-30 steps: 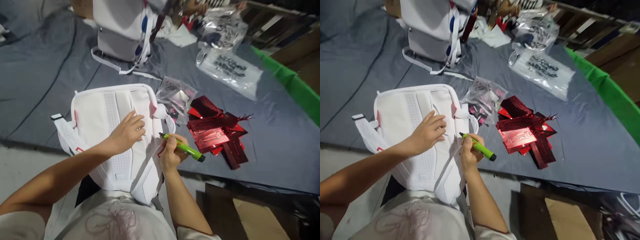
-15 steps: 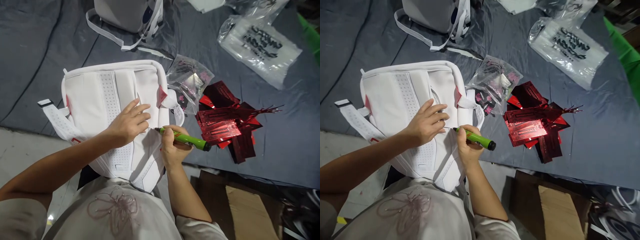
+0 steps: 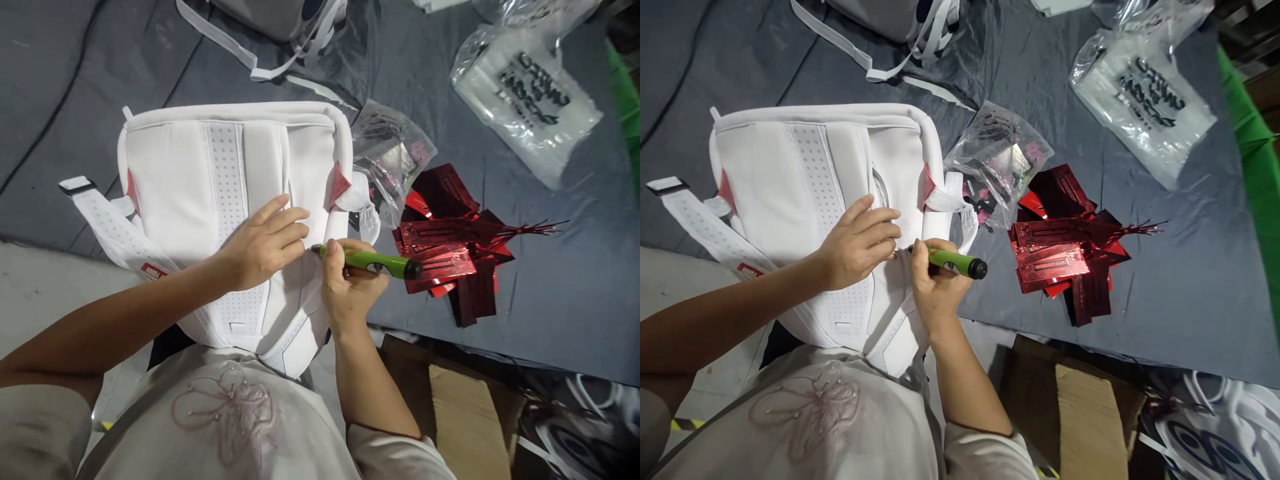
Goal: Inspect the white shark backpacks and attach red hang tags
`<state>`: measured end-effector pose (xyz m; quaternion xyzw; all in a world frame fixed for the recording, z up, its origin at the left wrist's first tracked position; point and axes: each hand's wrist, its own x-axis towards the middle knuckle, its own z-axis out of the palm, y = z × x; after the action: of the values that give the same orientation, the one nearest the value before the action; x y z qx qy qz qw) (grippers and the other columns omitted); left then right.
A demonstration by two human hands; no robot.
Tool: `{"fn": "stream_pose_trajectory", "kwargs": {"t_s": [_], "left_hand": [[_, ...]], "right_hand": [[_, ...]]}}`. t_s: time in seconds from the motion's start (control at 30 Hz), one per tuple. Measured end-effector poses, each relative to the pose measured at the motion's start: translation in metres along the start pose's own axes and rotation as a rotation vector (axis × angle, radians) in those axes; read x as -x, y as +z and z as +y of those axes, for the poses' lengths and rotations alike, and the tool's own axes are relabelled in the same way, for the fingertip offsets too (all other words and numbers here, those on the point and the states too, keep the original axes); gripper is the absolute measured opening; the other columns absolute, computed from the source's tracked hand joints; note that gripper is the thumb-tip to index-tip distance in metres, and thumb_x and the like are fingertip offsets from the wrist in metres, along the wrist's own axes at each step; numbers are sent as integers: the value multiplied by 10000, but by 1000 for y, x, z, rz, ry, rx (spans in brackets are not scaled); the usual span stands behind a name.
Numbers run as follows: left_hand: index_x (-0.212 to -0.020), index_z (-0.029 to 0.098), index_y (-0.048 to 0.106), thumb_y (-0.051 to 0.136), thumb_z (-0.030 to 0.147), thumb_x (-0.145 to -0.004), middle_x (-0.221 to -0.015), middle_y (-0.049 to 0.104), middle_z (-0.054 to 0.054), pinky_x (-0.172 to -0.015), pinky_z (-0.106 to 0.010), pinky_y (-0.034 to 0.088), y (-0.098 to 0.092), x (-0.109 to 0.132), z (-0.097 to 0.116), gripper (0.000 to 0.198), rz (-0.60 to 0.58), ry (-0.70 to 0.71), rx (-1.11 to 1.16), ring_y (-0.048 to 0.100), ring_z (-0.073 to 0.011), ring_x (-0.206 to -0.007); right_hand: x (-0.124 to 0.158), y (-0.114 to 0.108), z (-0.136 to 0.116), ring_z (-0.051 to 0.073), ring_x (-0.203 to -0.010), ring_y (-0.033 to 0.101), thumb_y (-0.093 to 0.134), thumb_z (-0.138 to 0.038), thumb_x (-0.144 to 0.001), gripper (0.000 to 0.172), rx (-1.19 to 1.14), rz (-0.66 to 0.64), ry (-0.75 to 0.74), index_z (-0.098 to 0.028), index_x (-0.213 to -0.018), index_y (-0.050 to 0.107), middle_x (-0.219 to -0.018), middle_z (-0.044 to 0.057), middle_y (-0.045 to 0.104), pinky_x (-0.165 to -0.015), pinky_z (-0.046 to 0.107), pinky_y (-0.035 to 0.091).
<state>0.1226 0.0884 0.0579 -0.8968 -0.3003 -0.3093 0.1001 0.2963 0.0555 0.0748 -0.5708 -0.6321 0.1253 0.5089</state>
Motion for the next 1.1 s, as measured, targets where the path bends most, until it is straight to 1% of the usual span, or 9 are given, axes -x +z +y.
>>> {"fn": "stream_pose_trajectory", "kwargs": {"t_s": [0.17,0.27,0.4,0.47,0.63,0.77,0.9,1.0,1.1], "left_hand": [[-864,205,600,430,124,-961,-1022,664,5,-1201,-459,364,1,1,-1,212,-15,-1,-42,539,-181,-1229],[-860,202,606,421,124,-960,-1011,665,6,-1204,-460,357,2,2,-1,224,-9,-2,-44,538,-180,-1223],[-875,198,607,405,118,-963,-1032,656,3,-1223,-454,322,4,3,-1,234,-15,-11,-34,526,-172,-1239],[-879,188,601,417,118,-962,-1070,651,-2,-1226,-458,314,4,3,-1,214,-17,-12,-10,508,-180,-1272],[-912,189,602,422,110,-964,-1180,636,-7,-1240,-470,294,4,4,-1,204,-52,-43,72,432,-200,-1374],[-927,201,604,421,115,-965,-1202,628,-3,-1247,-487,279,4,4,-1,206,-93,-77,152,418,-200,-1393],[-923,197,595,439,113,-961,-1199,629,-8,-1251,-477,267,6,5,-1,181,-60,-60,137,418,-206,-1392],[-915,204,589,428,113,-966,-1198,626,5,-1253,-469,260,7,5,-1,192,-58,-73,150,413,-194,-1394],[-917,199,587,429,107,-966,-1192,627,8,-1254,-461,257,6,5,0,190,-61,-83,163,421,-189,-1387]], "right_hand": [[-3,0,-1,119,-490,552,607,-301,-915,187,139,-26,-85,-195,-760,608,-614,-11,620,-489,260,442],[-5,0,-2,132,-491,561,571,-338,-935,238,209,-20,-77,-201,-741,598,-610,-2,621,-497,273,441],[-10,-1,-2,136,-461,537,551,-378,-936,281,295,-113,-81,-207,-716,584,-577,-6,594,-486,285,411],[-13,-2,-2,130,-446,522,551,-367,-934,287,316,-125,-85,-209,-696,572,-561,-10,584,-472,283,386],[-14,-1,-3,135,-488,543,547,-392,-941,288,238,-159,-46,-215,-716,581,-605,3,607,-492,281,413],[-12,-2,-1,138,-474,531,539,-407,-946,301,233,-124,5,-221,-711,560,-596,3,592,-475,290,415],[-6,-2,2,145,-510,554,549,-414,-946,279,207,-92,24,-221,-749,585,-634,12,614,-512,300,453],[-1,0,3,141,-495,545,549,-417,-951,263,168,-54,50,-221,-780,587,-625,4,607,-510,306,449],[1,2,3,131,-479,535,573,-407,-943,244,102,-88,63,-217,-792,587,-611,-10,594,-497,298,438]]}}
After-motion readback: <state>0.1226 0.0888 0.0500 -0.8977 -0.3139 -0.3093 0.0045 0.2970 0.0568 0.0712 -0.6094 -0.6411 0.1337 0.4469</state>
